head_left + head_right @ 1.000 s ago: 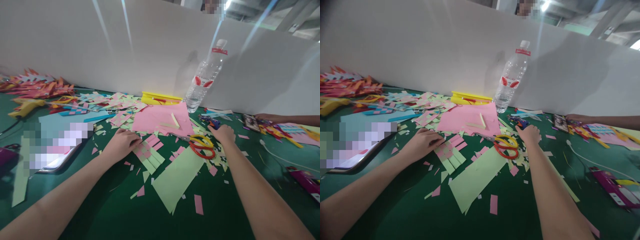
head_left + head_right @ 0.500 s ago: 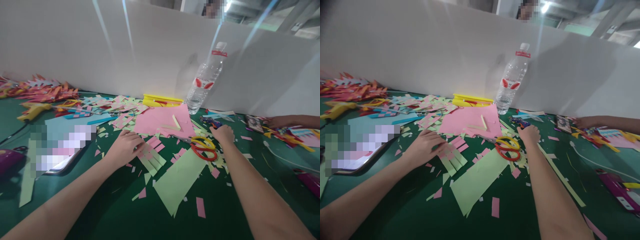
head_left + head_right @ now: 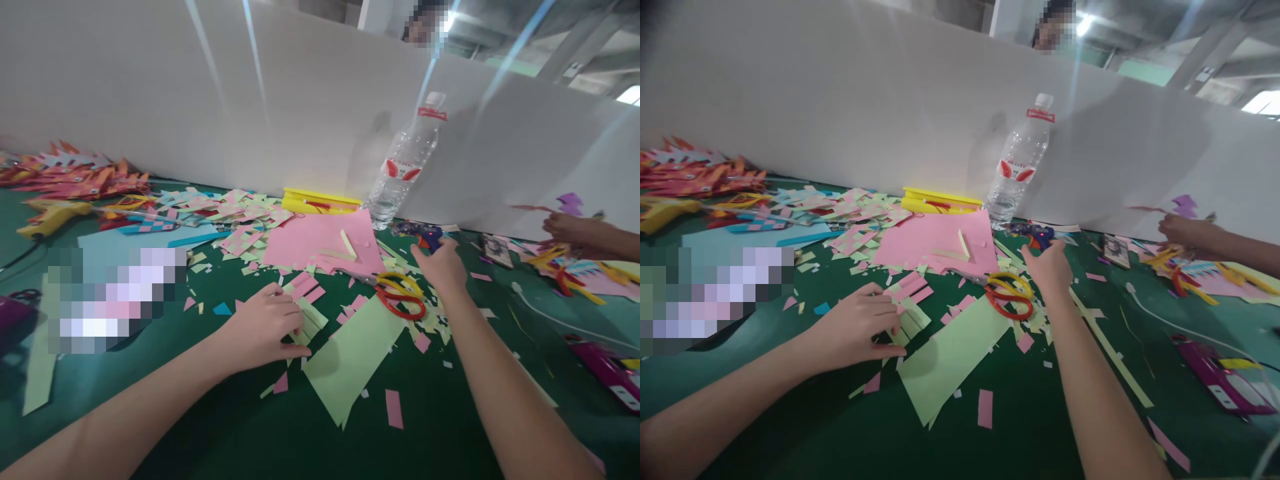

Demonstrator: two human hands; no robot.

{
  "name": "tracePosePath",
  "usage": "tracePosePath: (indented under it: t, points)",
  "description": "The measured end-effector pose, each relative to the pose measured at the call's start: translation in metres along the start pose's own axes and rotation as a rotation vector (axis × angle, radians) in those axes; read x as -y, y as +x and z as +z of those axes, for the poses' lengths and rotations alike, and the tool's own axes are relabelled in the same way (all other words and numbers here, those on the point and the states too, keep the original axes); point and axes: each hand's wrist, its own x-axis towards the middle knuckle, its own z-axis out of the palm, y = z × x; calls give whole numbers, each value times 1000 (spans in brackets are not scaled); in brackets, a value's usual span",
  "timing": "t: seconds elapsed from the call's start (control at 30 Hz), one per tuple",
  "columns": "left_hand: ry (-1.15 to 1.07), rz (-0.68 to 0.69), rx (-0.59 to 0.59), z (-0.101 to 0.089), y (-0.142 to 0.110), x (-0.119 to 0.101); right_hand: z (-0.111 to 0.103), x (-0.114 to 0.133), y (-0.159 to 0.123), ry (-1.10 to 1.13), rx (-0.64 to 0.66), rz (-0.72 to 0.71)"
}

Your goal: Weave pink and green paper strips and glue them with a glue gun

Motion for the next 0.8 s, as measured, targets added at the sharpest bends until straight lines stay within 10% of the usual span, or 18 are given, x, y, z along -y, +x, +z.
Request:
tracePosePath:
  t: [0.3, 0.8]
  points:
    - [-59, -120, 44, -3, 4, -5, 11, 14, -52, -56, 39, -237]
    - [-94, -145, 78, -2, 2, -3, 13, 4, -53, -65, -4, -239]
